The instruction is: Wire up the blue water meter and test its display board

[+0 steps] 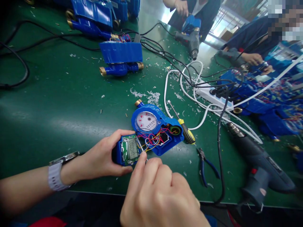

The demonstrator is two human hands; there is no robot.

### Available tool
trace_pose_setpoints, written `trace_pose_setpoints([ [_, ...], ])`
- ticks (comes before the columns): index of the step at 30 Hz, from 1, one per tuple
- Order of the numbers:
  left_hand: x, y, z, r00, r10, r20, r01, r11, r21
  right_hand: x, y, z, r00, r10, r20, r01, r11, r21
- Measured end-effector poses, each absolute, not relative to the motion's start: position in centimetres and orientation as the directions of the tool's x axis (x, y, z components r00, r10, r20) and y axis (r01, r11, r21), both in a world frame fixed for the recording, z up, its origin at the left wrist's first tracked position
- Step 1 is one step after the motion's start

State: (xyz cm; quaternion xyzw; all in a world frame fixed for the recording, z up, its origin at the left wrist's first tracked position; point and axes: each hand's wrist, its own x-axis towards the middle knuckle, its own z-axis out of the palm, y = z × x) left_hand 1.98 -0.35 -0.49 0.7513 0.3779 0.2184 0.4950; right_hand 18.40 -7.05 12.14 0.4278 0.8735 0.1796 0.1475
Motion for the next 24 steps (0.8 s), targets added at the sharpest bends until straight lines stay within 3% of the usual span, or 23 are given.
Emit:
trace_pose_setpoints([
  [9, 1.8, -0.4, -0.4, 0.614, 0.789, -0.002, 0.295, -0.227, 0.928, 19.1, -6.9, 11.7, -0.647, 0.754, -0.116, 0.644, 0.621, 0.446],
  [20, 2.1, -0.2, -0.4, 0.625, 0.78, 0.008, 0.258, -0.216, 0.942, 24.3, -4.6, 10.4, -0.671, 0.74, -0.047, 0.736, 0.672, 0.081],
  [24, 2.0, -0.1, -0.4, 0.629, 0.777, 0.01, 0.248, -0.213, 0.945, 25.5, -4.3, 9.4, -0.681, 0.732, -0.014, 0.732, 0.681, 0.007],
])
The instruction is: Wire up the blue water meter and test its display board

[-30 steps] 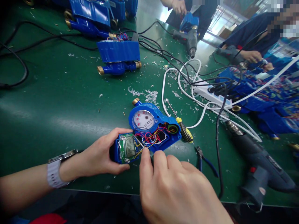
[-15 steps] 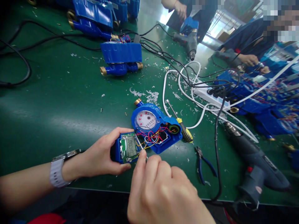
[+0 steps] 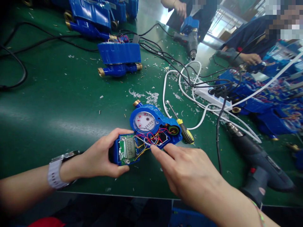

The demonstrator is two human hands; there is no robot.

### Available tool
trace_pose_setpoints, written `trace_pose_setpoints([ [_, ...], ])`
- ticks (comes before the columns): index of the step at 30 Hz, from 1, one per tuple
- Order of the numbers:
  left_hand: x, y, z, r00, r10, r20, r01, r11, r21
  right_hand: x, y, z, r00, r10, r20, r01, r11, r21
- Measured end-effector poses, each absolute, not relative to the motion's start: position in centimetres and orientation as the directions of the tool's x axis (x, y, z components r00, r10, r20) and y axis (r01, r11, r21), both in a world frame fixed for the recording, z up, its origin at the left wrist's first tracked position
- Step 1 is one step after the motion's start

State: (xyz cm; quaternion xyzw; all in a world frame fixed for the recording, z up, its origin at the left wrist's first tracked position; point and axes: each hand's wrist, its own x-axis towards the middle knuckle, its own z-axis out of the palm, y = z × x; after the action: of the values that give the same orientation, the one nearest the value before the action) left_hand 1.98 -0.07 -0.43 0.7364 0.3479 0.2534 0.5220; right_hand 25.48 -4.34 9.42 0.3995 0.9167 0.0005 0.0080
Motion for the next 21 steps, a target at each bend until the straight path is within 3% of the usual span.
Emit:
trace_pose_setpoints([
  [8, 2.1, -0.1, -0.9, 0.673, 0.74, -0.014, 0.252, -0.211, 0.944, 26.5, -4.6, 9.2, -0.669, 0.743, -0.027, 0.743, 0.669, 0.018],
  [21, 2.2, -0.1, -1.1, 0.674, 0.737, 0.042, 0.286, -0.314, 0.906, 21.8, -5.8, 12.2, -0.683, 0.725, -0.086, 0.64, 0.652, 0.407],
])
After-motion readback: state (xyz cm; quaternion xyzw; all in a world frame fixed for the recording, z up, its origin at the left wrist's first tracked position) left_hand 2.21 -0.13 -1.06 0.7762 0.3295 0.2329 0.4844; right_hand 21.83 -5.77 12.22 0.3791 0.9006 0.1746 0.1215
